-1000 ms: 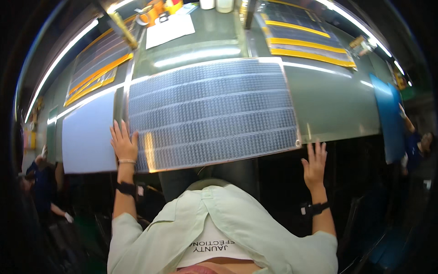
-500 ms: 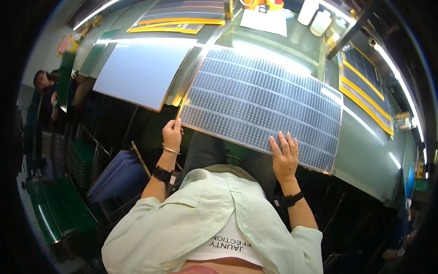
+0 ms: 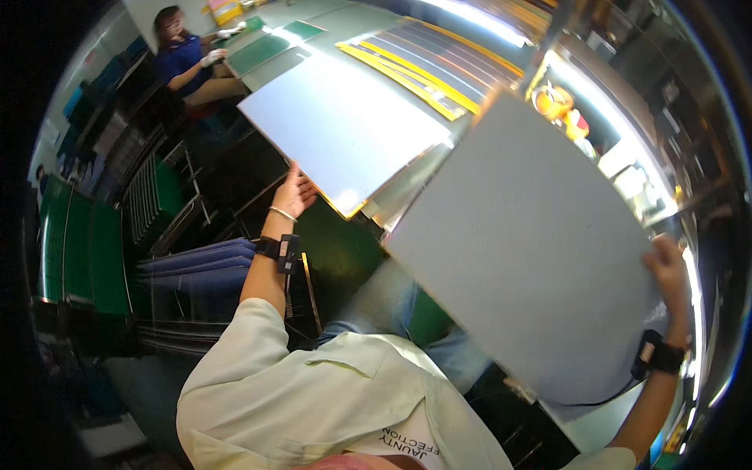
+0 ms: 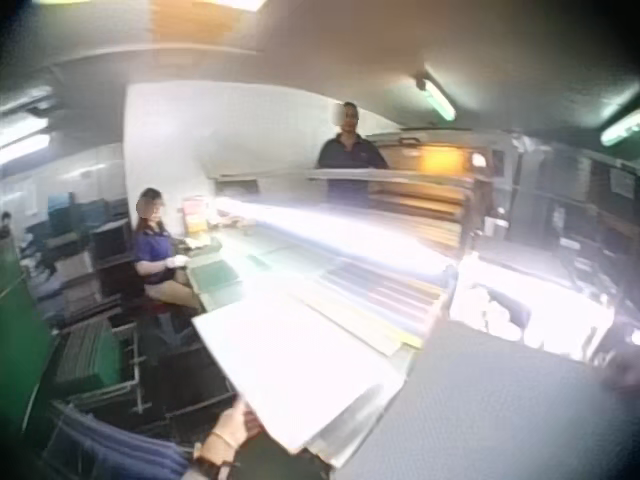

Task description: Inspecting and sorting large electronic circuit board panels from a storage rack to an inspection station.

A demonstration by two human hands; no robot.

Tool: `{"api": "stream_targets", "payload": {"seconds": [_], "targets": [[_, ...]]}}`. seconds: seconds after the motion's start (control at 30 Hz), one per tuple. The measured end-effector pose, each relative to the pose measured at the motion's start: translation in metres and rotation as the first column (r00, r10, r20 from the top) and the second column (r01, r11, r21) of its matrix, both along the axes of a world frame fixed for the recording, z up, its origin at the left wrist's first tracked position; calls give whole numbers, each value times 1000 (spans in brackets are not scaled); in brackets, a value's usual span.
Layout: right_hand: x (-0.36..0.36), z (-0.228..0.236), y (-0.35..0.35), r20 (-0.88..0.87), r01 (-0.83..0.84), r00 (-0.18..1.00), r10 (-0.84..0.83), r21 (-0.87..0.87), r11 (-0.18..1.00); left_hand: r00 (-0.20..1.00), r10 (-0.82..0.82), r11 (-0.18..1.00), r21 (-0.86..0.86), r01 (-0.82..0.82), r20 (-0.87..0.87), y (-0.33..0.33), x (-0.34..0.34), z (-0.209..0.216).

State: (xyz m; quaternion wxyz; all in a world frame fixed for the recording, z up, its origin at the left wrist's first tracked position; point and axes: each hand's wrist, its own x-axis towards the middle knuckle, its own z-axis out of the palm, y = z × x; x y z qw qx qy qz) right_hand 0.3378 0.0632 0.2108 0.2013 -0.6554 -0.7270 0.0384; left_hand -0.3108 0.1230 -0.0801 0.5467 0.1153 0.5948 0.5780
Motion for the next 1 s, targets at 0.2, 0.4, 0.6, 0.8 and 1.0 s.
{"api": "stream_targets", "payload": {"seconds": [0.2, 0.4, 0.6, 0.8, 1.0], "targets": [[57, -175, 75, -350, -124, 937, -22, -388, 913, 976, 184, 953, 266, -148, -114, 32, -8, -23], [18, -198, 99, -198, -214, 968, 153, -339, 916, 944, 112, 899, 374, -229, 309, 29, 2, 16], [-194, -173, 114, -933, -683, 354, -66, -306, 663, 928, -47, 775, 599, -200, 371, -25, 40, 57], [-324, -73, 114, -987, -307, 24, 162, 147, 940, 908, -307, 653, 757, -17, 285, -41, 48, 78], [-401, -51, 74, -524, -302, 632, 571, 512, 804, 957, -159, 796, 605, -20, 241, -23, 0, 97]]}}
